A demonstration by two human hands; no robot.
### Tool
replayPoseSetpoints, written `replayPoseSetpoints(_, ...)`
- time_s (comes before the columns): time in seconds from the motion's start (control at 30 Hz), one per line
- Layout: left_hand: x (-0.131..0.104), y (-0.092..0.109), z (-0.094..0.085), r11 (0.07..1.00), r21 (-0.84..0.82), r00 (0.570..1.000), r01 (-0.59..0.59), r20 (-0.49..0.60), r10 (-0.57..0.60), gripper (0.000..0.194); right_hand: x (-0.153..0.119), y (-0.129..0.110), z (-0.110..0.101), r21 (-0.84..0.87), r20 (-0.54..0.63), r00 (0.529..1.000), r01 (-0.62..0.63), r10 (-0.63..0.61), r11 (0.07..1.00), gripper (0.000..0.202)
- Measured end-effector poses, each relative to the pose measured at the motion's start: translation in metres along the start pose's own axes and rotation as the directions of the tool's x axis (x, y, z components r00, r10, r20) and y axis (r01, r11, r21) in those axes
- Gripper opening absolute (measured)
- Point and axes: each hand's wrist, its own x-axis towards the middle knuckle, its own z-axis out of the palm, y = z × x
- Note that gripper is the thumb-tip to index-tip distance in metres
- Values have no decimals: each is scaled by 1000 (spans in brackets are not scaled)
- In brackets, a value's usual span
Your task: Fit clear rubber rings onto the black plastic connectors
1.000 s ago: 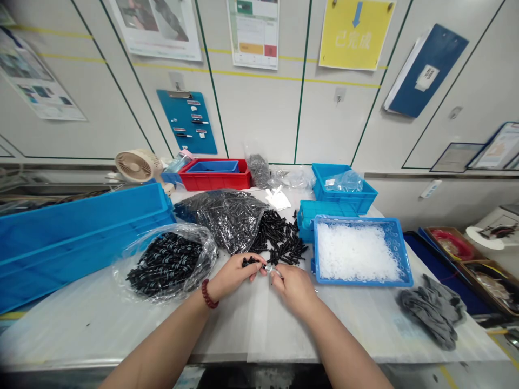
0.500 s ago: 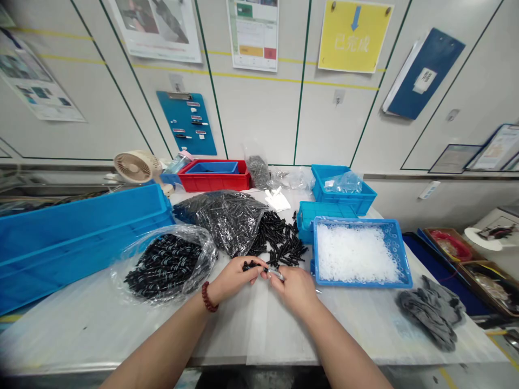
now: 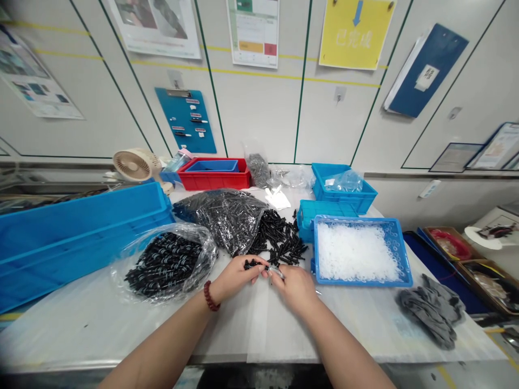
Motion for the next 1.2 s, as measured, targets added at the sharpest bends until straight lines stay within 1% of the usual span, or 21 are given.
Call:
replayPoseSetpoints(0.17, 0, -2, 3, 1000, -18, 1000, 6, 23, -5, 30, -1, -3, -1, -58, 21, 999, -49, 50, 997, 41)
replayPoseSetpoints(0.27, 0, -4, 4, 1000, 0, 1000, 16, 24, -16, 28, 0, -5, -1, -87, 23, 997, -68, 70, 994, 45)
replayPoseSetpoints(0.4, 1, -6, 5, 999, -31, 1000, 25, 14, -24, 28, 0, -5, -2, -70, 30, 996, -81, 84, 994, 42)
replayPoseSetpoints(0.57, 5, -7, 3, 984, -172, 994, 50, -88, -65, 27, 1, -1, -2, 27, -20, 998, -53, 53, 998, 21)
replayPoseSetpoints(0.67, 6, -6, -2, 952, -283, 980, 116, -123, -156, 29, 3, 3, 0, 77, -65, 998, -2, 7, 997, 24)
replayPoseSetpoints(0.77, 5, 0, -9, 863, -476, 959, 169, -122, -255, 28, 5, 9, 3, 131, -129, 989, 91, -74, 987, 28)
replayPoseSetpoints(0.83, 3, 3, -12, 788, -592, 952, 170, -107, -286, 27, 6, 12, 6, 156, -155, 982, 136, -112, 978, 30)
replayPoseSetpoints(0.9, 1, 4, -12, 755, -635, 955, 162, -91, -281, 27, 6, 13, 9, 167, -153, 976, 183, -158, 969, 32)
replayPoseSetpoints(1.0, 1, 1, -7, 790, -586, 967, 182, -37, -250, 33, 4, 12, 12, 179, -156, 956, 273, -247, 945, 34)
replayPoseSetpoints(1.1, 2, -3, 0, 820, -519, 968, 241, 74, -238, 39, 2, 8, 12, 191, -159, 929, 361, -334, 913, 33)
replayPoseSetpoints(1.17, 1, -4, 2, 824, -501, 964, 264, 122, -234, 41, 2, 6, 10, 186, -150, 923, 379, -355, 906, 30)
replayPoseSetpoints(1.2, 1, -4, 2, 825, -499, 964, 266, 134, -230, 40, 1, 5, 9, 168, -143, 927, 367, -346, 915, 26)
